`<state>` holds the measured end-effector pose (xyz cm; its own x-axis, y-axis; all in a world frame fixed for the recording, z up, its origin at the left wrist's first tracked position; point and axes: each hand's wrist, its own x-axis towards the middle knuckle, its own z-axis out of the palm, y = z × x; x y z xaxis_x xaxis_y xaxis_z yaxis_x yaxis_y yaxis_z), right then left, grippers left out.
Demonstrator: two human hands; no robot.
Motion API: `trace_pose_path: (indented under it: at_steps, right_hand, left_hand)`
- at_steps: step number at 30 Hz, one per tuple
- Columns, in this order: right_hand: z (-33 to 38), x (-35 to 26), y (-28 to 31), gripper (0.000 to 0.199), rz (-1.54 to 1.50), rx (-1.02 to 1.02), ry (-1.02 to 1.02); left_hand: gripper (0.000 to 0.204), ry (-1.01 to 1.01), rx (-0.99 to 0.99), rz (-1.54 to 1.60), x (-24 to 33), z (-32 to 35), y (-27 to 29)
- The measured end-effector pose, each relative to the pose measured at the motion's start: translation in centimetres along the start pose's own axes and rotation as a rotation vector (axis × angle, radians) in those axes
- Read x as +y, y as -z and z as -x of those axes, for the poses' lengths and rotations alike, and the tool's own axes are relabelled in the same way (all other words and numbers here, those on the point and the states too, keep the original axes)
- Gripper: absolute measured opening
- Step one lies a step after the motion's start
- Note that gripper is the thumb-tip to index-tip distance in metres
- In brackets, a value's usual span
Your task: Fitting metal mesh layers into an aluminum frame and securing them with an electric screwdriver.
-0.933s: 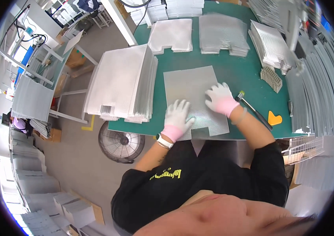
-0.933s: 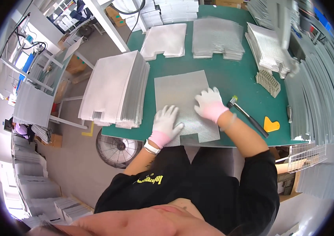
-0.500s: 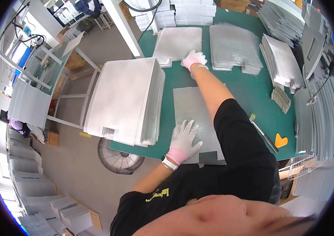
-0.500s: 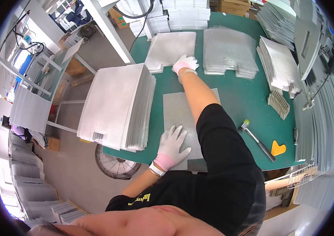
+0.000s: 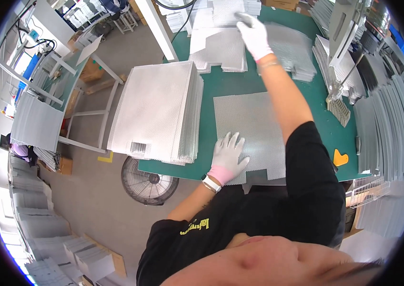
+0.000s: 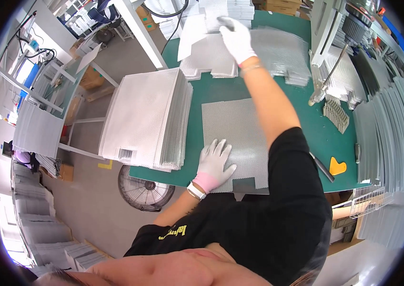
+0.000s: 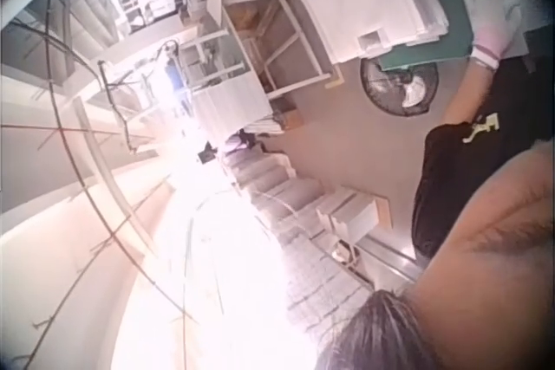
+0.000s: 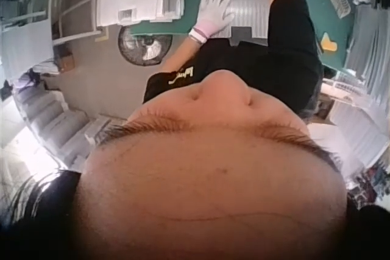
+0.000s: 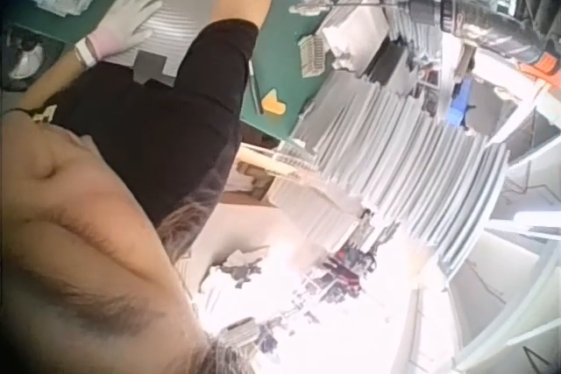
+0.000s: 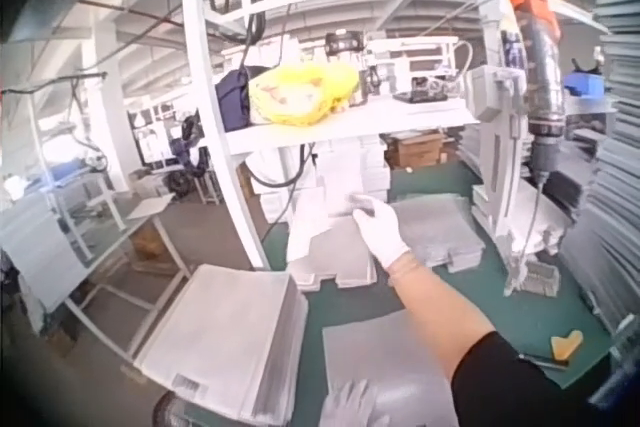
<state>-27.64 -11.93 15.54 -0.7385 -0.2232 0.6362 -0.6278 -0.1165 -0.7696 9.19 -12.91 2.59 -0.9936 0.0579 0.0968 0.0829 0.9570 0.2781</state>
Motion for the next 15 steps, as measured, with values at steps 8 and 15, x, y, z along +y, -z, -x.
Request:
trace_pose_path:
  at_steps: [8, 15]
  right_hand:
    - [17.7, -13.6, 11.3, 0.041, -0.321, 0.107, -0.297]
    - [34.4, -14.3, 17.1, 0.042, -0.3, 0.109, -0.606]
  left_hand:
    - [0.07, 0.059, 0.039, 0.07, -1.7, 0.7, 0.0]
    - [0.066, 0.392, 0.371, 1.834, -1.4, 5.6, 3.3]
